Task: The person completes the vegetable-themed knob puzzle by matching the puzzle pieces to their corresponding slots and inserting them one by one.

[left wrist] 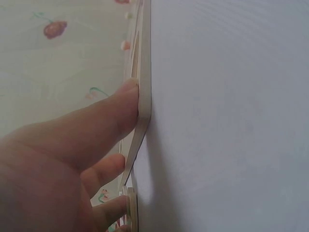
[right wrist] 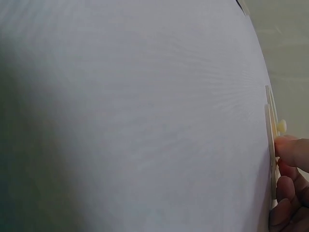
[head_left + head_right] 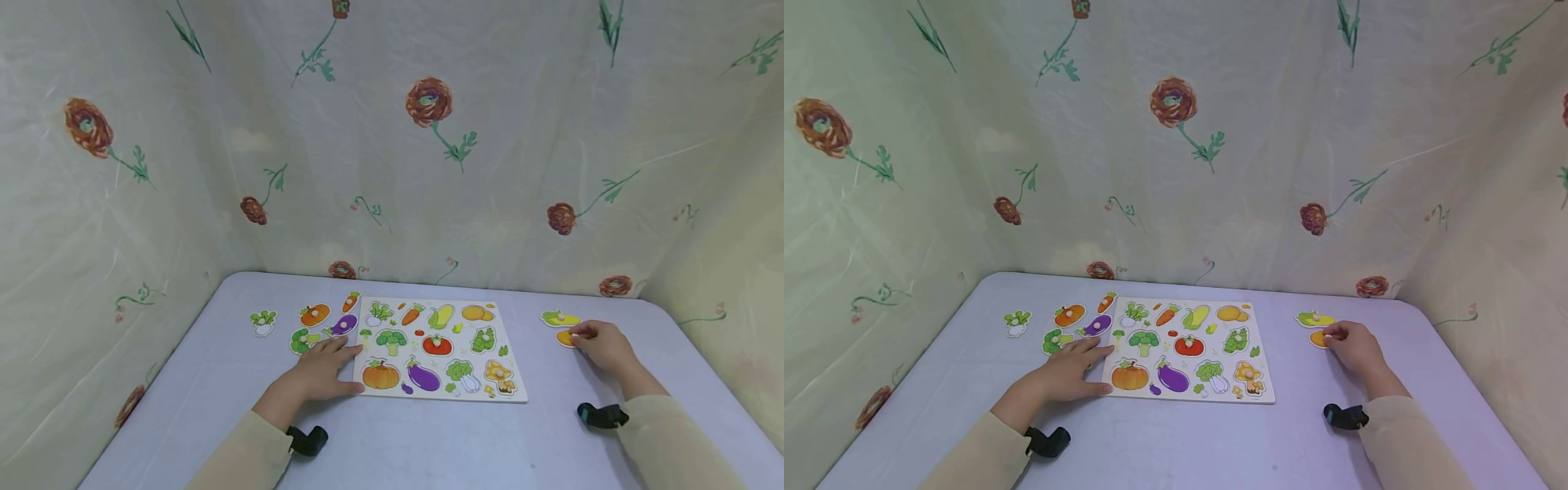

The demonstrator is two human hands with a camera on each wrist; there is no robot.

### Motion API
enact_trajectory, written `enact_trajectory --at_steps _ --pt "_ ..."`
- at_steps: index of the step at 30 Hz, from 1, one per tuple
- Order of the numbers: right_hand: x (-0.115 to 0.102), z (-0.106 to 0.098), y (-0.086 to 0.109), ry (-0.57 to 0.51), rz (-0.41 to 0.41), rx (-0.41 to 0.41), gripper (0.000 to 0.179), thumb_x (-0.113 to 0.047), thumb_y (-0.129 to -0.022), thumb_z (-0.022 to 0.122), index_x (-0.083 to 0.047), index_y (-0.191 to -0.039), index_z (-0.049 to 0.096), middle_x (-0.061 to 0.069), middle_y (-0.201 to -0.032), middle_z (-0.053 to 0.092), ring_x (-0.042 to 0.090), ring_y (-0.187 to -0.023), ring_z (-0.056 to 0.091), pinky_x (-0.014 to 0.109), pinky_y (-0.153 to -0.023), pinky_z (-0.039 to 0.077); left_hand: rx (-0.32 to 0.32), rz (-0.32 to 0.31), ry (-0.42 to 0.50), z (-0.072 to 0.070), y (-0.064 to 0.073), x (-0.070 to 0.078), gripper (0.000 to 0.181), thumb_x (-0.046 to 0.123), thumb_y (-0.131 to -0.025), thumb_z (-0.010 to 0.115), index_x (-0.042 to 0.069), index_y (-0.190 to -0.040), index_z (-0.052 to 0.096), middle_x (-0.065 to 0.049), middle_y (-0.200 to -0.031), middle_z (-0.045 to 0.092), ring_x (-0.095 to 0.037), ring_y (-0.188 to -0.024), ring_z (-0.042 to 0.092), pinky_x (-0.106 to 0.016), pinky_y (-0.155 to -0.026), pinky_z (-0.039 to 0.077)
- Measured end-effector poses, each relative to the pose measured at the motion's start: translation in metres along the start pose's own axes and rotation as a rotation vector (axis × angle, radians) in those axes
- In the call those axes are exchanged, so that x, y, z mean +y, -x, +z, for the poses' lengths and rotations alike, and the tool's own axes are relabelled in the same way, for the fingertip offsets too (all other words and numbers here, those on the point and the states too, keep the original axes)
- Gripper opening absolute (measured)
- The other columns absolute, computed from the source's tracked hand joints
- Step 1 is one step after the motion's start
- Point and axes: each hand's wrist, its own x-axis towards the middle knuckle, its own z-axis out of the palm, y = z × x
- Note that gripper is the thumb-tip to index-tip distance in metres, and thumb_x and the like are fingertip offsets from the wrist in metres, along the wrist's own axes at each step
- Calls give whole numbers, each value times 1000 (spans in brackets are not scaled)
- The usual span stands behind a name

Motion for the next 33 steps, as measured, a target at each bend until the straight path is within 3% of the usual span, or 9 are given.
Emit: enact_trajectory --at_steps 11,15,22,33 --pt "-2 0 2 5 -16 26 22 -8 -99 61 9 -114 62 29 -108 59 38 -94 51 47 -81 48 -2 -1 -11 3 -1 -2 78 54 -85 73 24 -152 46 -12 -162 30 -40 -148 21 -65 -115 21" --pt "-5 -3 4 15 -55 23 23 -10 -100 61 8 -114 62 29 -111 59 39 -96 52 48 -82 48 -8 -2 -6 1 0 -1 78 54 -85 73 23 -151 47 -12 -162 30 -40 -148 22 -64 -115 22" --pt "-25 -11 6 39 -154 27 25 -13 -98 64 7 -113 64 26 -106 61 38 -93 54 45 -77 48 -17 -1 -10 1 -1 -1 78 53 -86 73 23 -152 46 -13 -162 29 -41 -148 21 -64 -115 22" --pt "-64 -8 2 30 -184 21 26 -17 -98 66 4 -115 66 22 -107 63 35 -93 54 36 -73 50 -9 0 1 3 -2 -3 78 53 -85 73 23 -152 46 -12 -162 29 -41 -148 21 -65 -115 20"
